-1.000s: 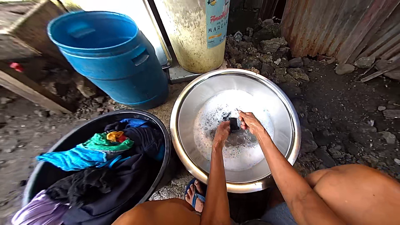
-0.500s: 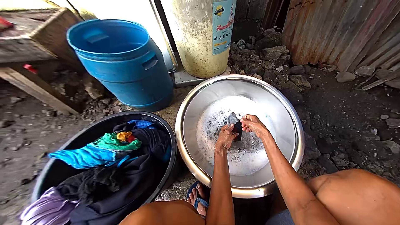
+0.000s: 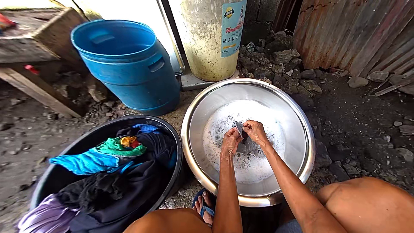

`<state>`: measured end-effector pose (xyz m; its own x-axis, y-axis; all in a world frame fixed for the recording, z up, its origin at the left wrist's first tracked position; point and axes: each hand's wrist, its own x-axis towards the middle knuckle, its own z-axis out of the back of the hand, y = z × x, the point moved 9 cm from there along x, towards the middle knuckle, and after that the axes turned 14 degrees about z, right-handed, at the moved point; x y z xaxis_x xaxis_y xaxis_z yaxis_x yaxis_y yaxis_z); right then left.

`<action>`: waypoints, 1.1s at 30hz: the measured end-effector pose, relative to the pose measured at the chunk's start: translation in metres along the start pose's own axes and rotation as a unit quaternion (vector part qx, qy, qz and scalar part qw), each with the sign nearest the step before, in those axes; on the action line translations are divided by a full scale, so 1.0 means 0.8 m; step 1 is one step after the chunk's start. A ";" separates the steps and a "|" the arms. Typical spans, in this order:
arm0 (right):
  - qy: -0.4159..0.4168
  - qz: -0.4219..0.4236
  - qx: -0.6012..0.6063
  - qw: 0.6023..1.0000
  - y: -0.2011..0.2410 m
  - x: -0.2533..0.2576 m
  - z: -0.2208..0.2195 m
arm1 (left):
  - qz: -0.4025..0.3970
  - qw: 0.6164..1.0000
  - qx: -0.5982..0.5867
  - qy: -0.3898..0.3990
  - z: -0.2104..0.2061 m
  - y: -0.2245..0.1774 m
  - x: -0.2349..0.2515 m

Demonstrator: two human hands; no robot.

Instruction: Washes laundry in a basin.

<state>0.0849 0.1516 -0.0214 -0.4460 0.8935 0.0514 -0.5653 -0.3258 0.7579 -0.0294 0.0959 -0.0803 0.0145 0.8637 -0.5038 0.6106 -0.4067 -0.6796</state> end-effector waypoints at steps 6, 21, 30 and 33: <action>-0.051 0.025 -0.011 0.998 0.009 -0.003 -0.002 | -0.027 0.999 0.031 -0.034 0.009 -0.015 0.002; 0.093 0.048 -0.107 0.989 0.020 0.000 -0.019 | -0.017 0.984 0.164 -0.073 0.013 -0.011 0.007; 0.029 0.028 -0.076 0.996 0.006 -0.001 -0.001 | -0.006 0.977 0.117 -0.179 0.035 -0.013 0.008; -0.013 -0.001 -0.025 1.000 -0.015 -0.001 0.021 | -0.015 0.959 0.142 -0.246 0.063 -0.029 0.003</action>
<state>0.1034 0.1601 -0.0199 -0.4262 0.9021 0.0673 -0.6004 -0.3378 0.7249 -0.0833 0.0925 -0.0924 -0.4180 0.6594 -0.6249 0.3631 -0.5093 -0.7802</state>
